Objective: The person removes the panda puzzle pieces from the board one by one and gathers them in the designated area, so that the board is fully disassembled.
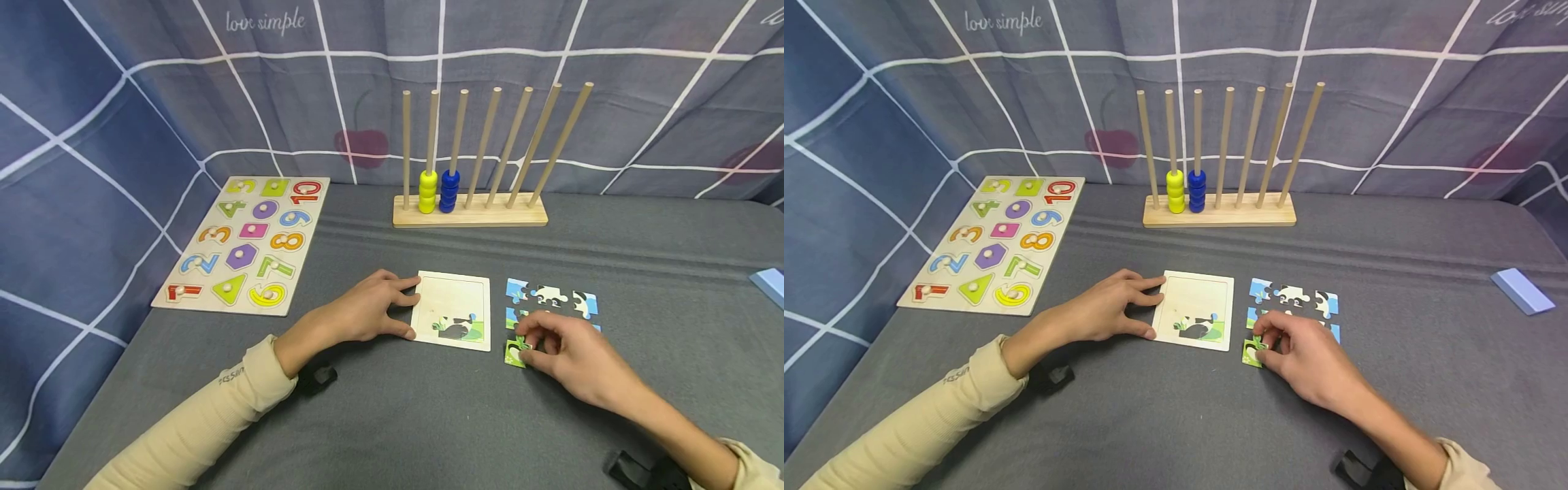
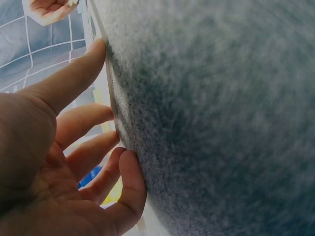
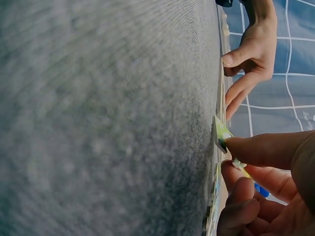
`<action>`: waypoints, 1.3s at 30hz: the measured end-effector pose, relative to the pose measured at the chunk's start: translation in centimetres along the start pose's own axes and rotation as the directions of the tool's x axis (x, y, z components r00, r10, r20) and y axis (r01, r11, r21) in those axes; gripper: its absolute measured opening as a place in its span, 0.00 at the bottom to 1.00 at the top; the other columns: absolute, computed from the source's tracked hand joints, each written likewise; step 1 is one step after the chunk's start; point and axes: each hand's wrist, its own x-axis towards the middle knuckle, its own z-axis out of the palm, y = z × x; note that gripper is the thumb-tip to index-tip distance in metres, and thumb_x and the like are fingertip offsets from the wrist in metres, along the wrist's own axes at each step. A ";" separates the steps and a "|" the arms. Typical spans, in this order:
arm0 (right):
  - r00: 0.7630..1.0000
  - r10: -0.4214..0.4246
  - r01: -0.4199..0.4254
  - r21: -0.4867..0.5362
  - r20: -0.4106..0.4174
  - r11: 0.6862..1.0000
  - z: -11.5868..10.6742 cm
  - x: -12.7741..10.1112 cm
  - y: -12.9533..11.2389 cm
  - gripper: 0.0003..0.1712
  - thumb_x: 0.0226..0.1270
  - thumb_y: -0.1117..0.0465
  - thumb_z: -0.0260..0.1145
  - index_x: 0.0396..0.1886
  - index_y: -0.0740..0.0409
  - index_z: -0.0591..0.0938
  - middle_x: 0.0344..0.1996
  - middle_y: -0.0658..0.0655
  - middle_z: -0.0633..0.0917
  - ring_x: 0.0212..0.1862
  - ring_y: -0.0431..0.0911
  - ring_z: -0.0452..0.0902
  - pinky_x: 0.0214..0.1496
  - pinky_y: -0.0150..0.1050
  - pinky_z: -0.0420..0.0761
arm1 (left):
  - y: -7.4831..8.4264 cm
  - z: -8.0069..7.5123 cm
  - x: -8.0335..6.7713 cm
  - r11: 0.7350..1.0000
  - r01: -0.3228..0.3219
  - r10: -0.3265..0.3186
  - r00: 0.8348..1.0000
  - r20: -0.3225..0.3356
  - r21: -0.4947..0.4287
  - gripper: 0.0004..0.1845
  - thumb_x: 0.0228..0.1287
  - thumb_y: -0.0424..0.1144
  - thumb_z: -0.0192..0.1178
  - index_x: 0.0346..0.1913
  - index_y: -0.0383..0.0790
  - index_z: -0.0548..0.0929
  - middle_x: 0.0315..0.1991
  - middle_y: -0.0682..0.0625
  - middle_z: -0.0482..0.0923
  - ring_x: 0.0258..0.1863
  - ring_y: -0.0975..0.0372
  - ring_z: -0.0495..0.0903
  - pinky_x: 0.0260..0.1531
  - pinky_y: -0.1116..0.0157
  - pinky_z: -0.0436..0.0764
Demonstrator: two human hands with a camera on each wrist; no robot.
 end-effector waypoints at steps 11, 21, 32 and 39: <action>0.999 -0.019 0.013 -0.122 -0.047 0.992 0.1 0.2 -0.1 0.17 0.49 0.67 0.79 0.35 0.45 0.83 0.29 0.40 0.77 0.26 0.34 0.67 0.27 0.32 0.67 | 0.1 -0.1 0.0 1.000 0.003 -0.003 1.000 0.005 0.011 0.34 0.56 0.49 0.73 0.64 0.38 0.78 0.74 0.48 0.62 0.65 0.51 0.65 0.62 0.54 0.67; 0.998 -0.038 0.030 -0.139 -0.053 0.990 0.0 0.3 -0.2 0.16 0.50 0.65 0.80 0.37 0.46 0.85 0.31 0.41 0.78 0.29 0.35 0.67 0.28 0.32 0.66 | 0.1 -0.1 0.1 1.000 0.006 -0.006 1.000 0.008 0.016 0.35 0.56 0.49 0.73 0.65 0.38 0.78 0.74 0.48 0.62 0.65 0.51 0.65 0.62 0.54 0.67; 0.996 -0.085 0.085 -0.017 0.005 0.996 0.3 1.3 -1.0 0.13 0.55 0.66 0.77 0.38 0.49 0.84 0.32 0.43 0.79 0.28 0.36 0.69 0.27 0.32 0.70 | 0.0 -0.1 0.0 1.000 0.005 -0.005 1.000 0.004 0.011 0.35 0.56 0.50 0.73 0.64 0.38 0.78 0.74 0.48 0.62 0.65 0.51 0.65 0.62 0.54 0.68; 0.991 -0.078 0.077 0.016 0.107 0.997 1.9 3.6 -2.7 0.13 0.59 0.66 0.74 0.43 0.54 0.85 0.32 0.45 0.79 0.29 0.37 0.71 0.30 0.35 0.72 | 0.1 -0.1 0.1 1.000 0.009 -0.009 1.000 0.014 0.014 0.34 0.57 0.50 0.72 0.65 0.40 0.77 0.74 0.48 0.61 0.66 0.51 0.65 0.63 0.54 0.67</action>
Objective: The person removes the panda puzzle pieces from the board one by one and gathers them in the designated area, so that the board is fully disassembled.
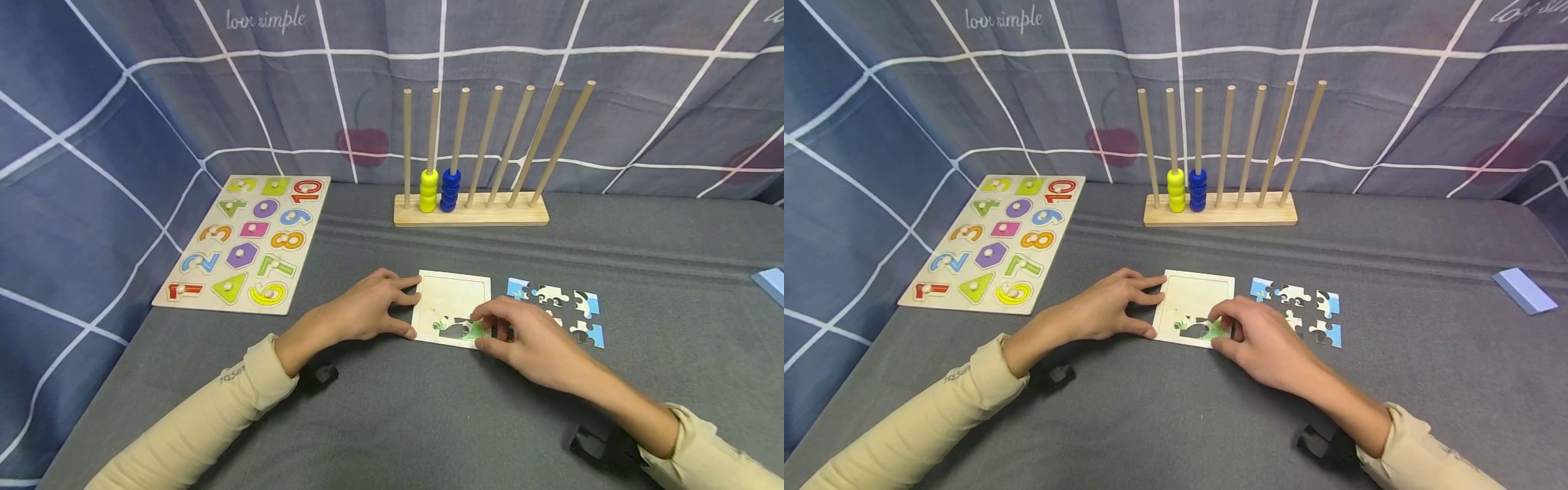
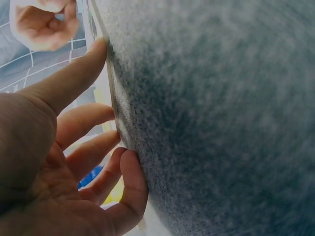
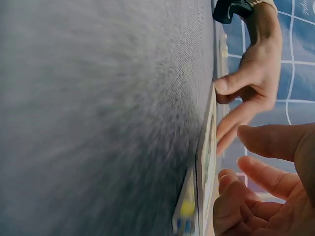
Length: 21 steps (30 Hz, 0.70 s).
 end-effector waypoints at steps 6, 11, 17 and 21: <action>0.995 0.018 -0.014 -0.039 0.100 0.999 0.7 2.0 -0.4 0.17 0.59 0.62 0.75 0.48 0.58 0.84 0.31 0.47 0.78 0.29 0.39 0.70 0.31 0.36 0.71 | 0.1 0.0 0.2 1.000 -0.007 0.007 1.000 0.011 -0.001 0.34 0.58 0.51 0.71 0.65 0.40 0.77 0.74 0.48 0.61 0.66 0.50 0.65 0.63 0.53 0.67; 0.987 0.029 -0.021 -0.048 0.161 0.999 0.4 2.7 -0.3 0.18 0.61 0.61 0.74 0.50 0.61 0.84 0.29 0.48 0.75 0.29 0.39 0.68 0.31 0.36 0.69 | 0.2 -0.1 0.2 1.000 0.003 -0.003 1.000 0.019 0.005 0.34 0.58 0.51 0.71 0.65 0.40 0.77 0.74 0.48 0.61 0.66 0.51 0.64 0.63 0.53 0.67; 0.988 0.015 -0.002 -0.083 0.153 0.997 0.6 2.7 -0.4 0.15 0.61 0.60 0.74 0.48 0.57 0.86 0.29 0.46 0.74 0.29 0.38 0.67 0.30 0.36 0.68 | 0.0 -0.1 0.1 1.000 0.002 -0.002 1.000 0.015 0.009 0.34 0.58 0.51 0.71 0.66 0.40 0.77 0.74 0.48 0.61 0.66 0.51 0.64 0.63 0.53 0.67; 0.989 0.021 -0.008 -0.091 0.145 0.996 0.8 2.8 -0.4 0.14 0.60 0.61 0.74 0.46 0.57 0.86 0.29 0.46 0.74 0.29 0.38 0.67 0.30 0.36 0.68 | 0.0 -0.1 0.1 1.000 0.005 -0.005 1.000 0.017 0.006 0.34 0.58 0.51 0.71 0.66 0.40 0.77 0.74 0.48 0.61 0.66 0.51 0.64 0.62 0.53 0.67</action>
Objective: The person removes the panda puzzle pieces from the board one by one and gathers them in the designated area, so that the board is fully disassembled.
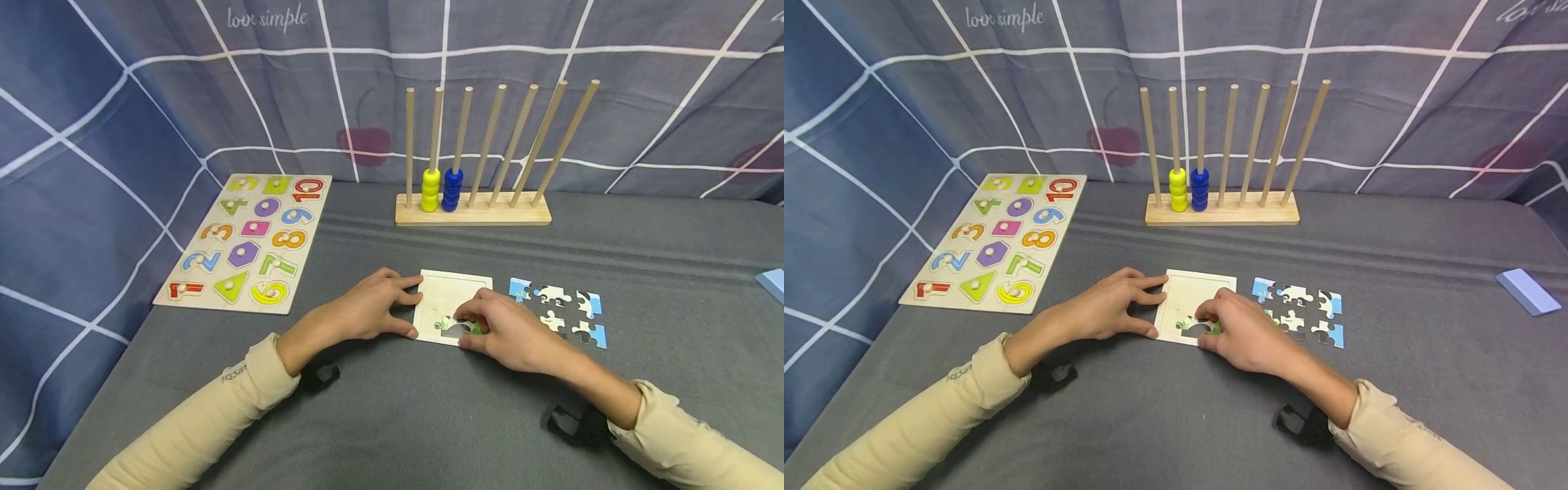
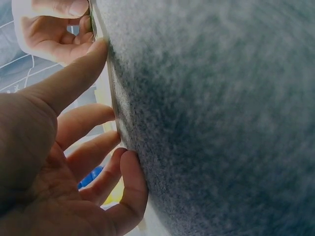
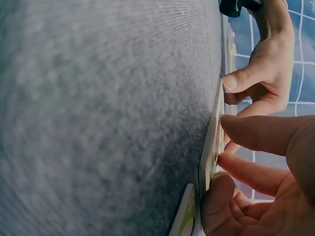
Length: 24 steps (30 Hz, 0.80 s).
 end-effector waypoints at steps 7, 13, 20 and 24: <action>0.999 0.031 -0.031 -0.016 -0.018 0.999 0.4 0.0 -0.1 0.14 0.55 0.64 0.76 0.41 0.55 0.84 0.27 0.46 0.73 0.29 0.40 0.67 0.31 0.37 0.69 | 0.1 -0.1 -0.1 1.000 0.002 -0.002 1.000 -0.004 -0.009 0.35 0.57 0.51 0.72 0.65 0.40 0.77 0.74 0.48 0.61 0.66 0.51 0.64 0.62 0.52 0.67; 0.999 0.031 -0.031 0.022 -0.035 0.999 0.3 0.1 -0.2 0.13 0.55 0.65 0.76 0.39 0.53 0.82 0.26 0.46 0.75 0.28 0.39 0.68 0.30 0.38 0.69 | 0.1 0.0 -0.1 1.000 -0.003 0.003 1.000 -0.011 -0.008 0.34 0.57 0.51 0.72 0.65 0.40 0.78 0.74 0.48 0.61 0.66 0.52 0.65 0.62 0.52 0.68; 0.999 0.041 -0.039 0.081 -0.015 0.996 0.2 -0.1 -0.2 0.10 0.59 0.68 0.71 0.37 0.51 0.81 0.25 0.45 0.76 0.27 0.40 0.70 0.29 0.38 0.71 | 0.1 0.0 -0.2 1.000 -0.006 0.005 1.000 -0.019 -0.010 0.34 0.57 0.50 0.72 0.65 0.39 0.78 0.74 0.48 0.62 0.65 0.51 0.65 0.62 0.52 0.68; 0.999 0.032 -0.031 0.099 -0.010 0.995 0.3 -0.1 -0.1 0.10 0.63 0.70 0.67 0.36 0.51 0.80 0.23 0.44 0.76 0.25 0.39 0.71 0.28 0.38 0.71 | 0.1 0.0 -0.2 1.000 -0.011 0.010 1.000 -0.023 -0.009 0.34 0.56 0.50 0.72 0.64 0.39 0.78 0.73 0.47 0.62 0.65 0.51 0.66 0.62 0.52 0.67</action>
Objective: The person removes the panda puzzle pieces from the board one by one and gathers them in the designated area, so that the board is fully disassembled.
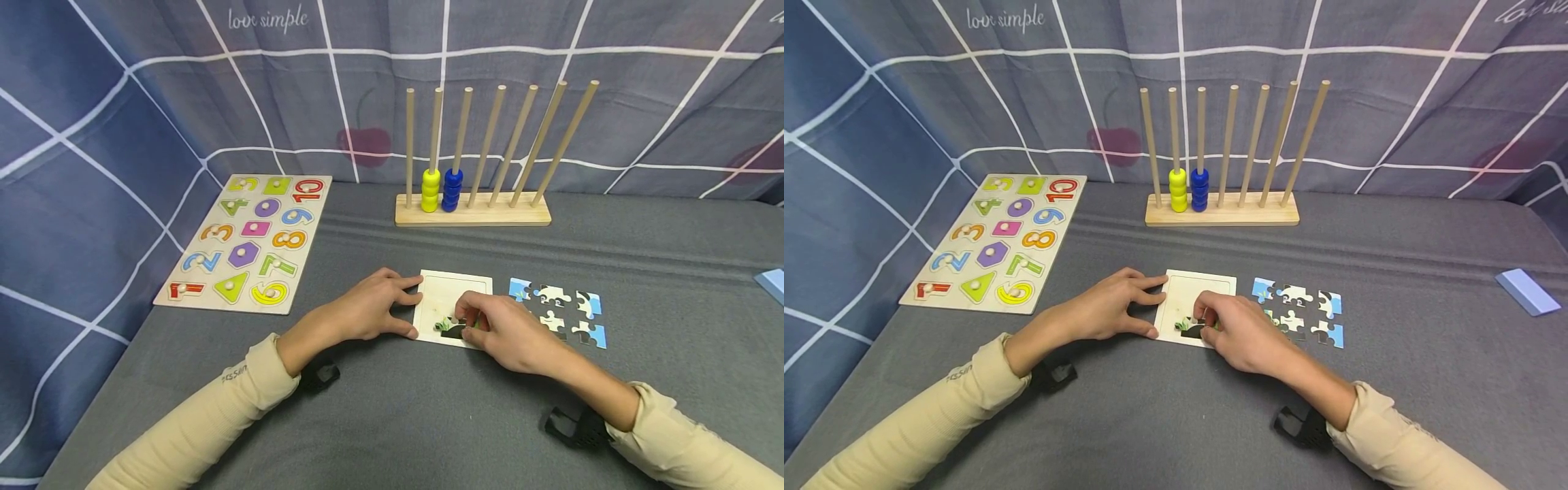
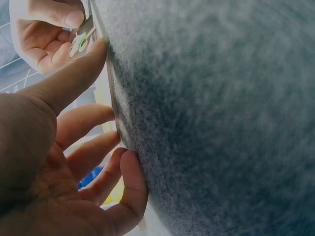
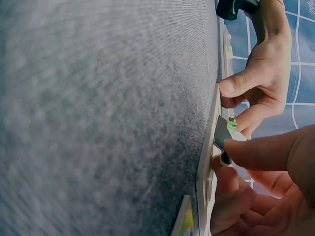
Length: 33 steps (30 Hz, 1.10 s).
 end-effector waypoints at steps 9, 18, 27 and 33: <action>1.000 0.006 -0.005 0.036 -0.018 0.999 0.3 0.1 0.3 0.10 0.64 0.72 0.65 0.36 0.52 0.81 0.24 0.45 0.77 0.27 0.40 0.72 0.30 0.38 0.73 | -0.1 0.0 0.1 1.000 0.000 0.000 1.000 0.009 -0.001 0.34 0.57 0.50 0.72 0.64 0.39 0.78 0.74 0.47 0.61 0.65 0.51 0.66 0.62 0.53 0.67; 0.997 0.024 -0.021 0.052 -0.073 0.998 -0.2 -1.2 -0.5 0.10 0.63 0.72 0.66 0.36 0.52 0.81 0.25 0.44 0.77 0.27 0.38 0.72 0.31 0.37 0.72 | 0.0 0.1 0.2 1.000 -0.003 0.003 1.000 0.010 0.004 0.34 0.57 0.51 0.72 0.65 0.39 0.78 0.74 0.47 0.61 0.65 0.51 0.65 0.62 0.53 0.67; 0.993 -0.005 0.023 0.159 -0.115 0.987 -1.6 -3.8 1.1 0.11 0.63 0.74 0.67 0.37 0.53 0.81 0.27 0.46 0.78 0.26 0.39 0.72 0.27 0.34 0.72 | 0.0 0.0 0.1 1.000 -0.002 0.002 1.000 0.021 -0.003 0.35 0.58 0.50 0.72 0.66 0.39 0.77 0.74 0.48 0.60 0.67 0.50 0.64 0.63 0.51 0.66; 0.990 0.032 -0.008 0.176 -0.134 0.984 -2.6 -5.9 2.7 0.10 0.63 0.73 0.67 0.36 0.54 0.81 0.26 0.46 0.78 0.25 0.39 0.72 0.26 0.33 0.71 | -0.2 0.1 0.2 1.000 0.005 -0.005 1.000 0.018 0.001 0.35 0.58 0.50 0.72 0.66 0.39 0.77 0.74 0.48 0.60 0.66 0.51 0.64 0.63 0.52 0.67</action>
